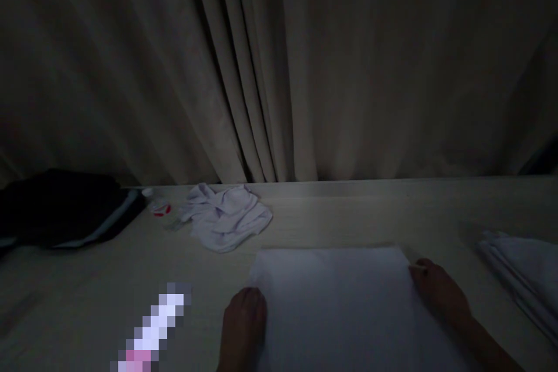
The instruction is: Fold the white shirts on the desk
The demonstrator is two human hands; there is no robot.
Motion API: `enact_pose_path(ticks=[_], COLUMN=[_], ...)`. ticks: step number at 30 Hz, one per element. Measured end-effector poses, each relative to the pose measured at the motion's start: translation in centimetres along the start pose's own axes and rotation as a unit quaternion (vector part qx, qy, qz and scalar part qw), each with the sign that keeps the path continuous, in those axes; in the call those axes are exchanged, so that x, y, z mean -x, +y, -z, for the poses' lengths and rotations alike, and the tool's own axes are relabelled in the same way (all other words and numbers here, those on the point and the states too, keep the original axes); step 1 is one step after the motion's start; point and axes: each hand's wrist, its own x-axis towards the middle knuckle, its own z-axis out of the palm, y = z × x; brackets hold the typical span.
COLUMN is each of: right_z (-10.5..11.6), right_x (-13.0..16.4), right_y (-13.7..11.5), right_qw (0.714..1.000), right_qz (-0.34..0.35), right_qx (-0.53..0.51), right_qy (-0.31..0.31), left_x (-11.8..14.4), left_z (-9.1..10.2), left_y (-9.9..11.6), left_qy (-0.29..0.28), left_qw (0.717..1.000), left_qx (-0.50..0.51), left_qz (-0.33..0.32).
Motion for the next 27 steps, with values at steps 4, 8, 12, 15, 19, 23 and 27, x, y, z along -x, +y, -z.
enact_pose_path(ticks=[4, 8, 12, 15, 19, 23, 27], right_z=[-0.6, -3.9, -7.7, -10.7, -14.8, -17.6, -18.7], right_x=[0.2, 1.7, 4.1, 5.5, 5.9, 5.5, 5.1], right_y=[-5.9, -15.9, -26.2, -32.1, -36.6, -38.1, -38.3], right_qw=[0.99, 0.953, 0.906, 0.882, 0.858, 0.848, 0.847], right_qz=[0.128, 0.298, 0.413, 0.458, 0.492, 0.502, 0.501], right_qx=[-0.006, -0.051, -0.056, -0.023, 0.022, 0.053, 0.086], right_qy=[0.064, -0.003, -0.066, -0.113, -0.144, -0.161, -0.156], left_x=[-1.7, -2.7, -3.2, -3.4, -3.5, -4.0, -4.4], left_z=[1.8, 1.5, 0.8, 0.4, 0.1, -0.3, -0.4], left_y=[-1.2, -1.8, -2.5, -3.1, -3.8, -4.1, -4.2], left_qy=[-0.013, -0.048, -0.064, -0.055, -0.052, -0.065, -0.074], left_qw=[0.99, 0.985, 0.984, 0.984, 0.977, 0.974, 0.98], left_qx=[0.095, 0.112, 0.128, 0.138, 0.184, 0.196, 0.167], left_qz=[0.099, 0.119, 0.107, 0.095, 0.096, 0.097, 0.077])
